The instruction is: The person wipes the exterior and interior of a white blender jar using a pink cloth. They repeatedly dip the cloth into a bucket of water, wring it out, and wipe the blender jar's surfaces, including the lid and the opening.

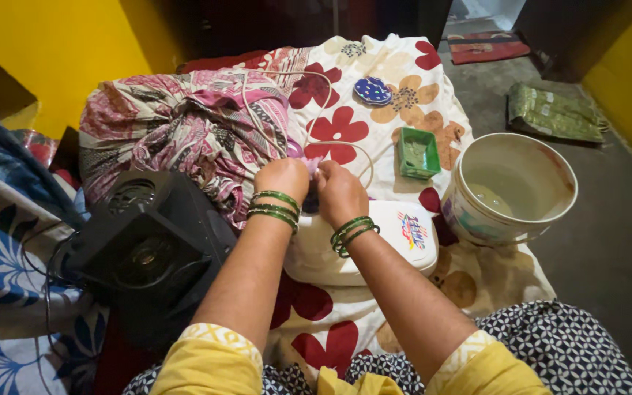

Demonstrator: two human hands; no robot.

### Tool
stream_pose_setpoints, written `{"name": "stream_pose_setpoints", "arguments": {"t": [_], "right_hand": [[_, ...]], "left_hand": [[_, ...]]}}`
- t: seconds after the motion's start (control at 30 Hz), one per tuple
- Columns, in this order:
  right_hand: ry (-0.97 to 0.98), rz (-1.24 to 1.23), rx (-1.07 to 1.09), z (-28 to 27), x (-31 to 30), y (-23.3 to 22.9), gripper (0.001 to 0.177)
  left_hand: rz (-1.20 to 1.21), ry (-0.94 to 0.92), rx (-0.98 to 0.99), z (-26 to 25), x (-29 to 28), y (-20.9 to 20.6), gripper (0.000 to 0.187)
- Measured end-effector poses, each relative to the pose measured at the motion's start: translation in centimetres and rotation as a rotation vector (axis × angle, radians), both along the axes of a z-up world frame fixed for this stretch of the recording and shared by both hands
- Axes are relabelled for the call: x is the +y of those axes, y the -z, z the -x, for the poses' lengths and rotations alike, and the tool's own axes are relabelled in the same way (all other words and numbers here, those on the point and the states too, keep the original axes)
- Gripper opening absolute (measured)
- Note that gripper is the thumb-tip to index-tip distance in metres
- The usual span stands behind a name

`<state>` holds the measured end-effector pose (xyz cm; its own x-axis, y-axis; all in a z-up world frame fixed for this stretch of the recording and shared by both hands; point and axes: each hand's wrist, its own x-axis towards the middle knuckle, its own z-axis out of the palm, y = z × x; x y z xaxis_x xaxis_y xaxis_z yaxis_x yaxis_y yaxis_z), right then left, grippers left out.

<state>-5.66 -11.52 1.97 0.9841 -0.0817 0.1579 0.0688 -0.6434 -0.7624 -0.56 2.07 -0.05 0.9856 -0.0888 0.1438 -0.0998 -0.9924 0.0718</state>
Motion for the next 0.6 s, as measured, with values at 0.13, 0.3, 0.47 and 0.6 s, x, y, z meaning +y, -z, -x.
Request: {"name": "stream_pose_setpoints", "arguments": {"t": [0.13,0.3,0.47,0.6], "right_hand": [[0.003,0.008,0.021,-0.1,0.1,-0.1,0.028],[0.016,0.019,-0.015,0.1,0.1,0.2,0.029],[-0.009,0.017,-0.020,0.4,-0.1,0.3,0.029],[-0.011,0.012,0.000,0.2,-0.1,0.3,0.028]], "left_hand": [[-0.017,-0.048,0.023,0.6,0.3,0.7,0.022],[0.056,-0.142,0.068,1.1,-0.1,-0.3,0.019],[0.063,-0.161,0.246,0.8,-0.2,-2.4,0.025],[-0.035,-0.105,0.216,-0.7,-0.7,-1.5,0.023]]}}
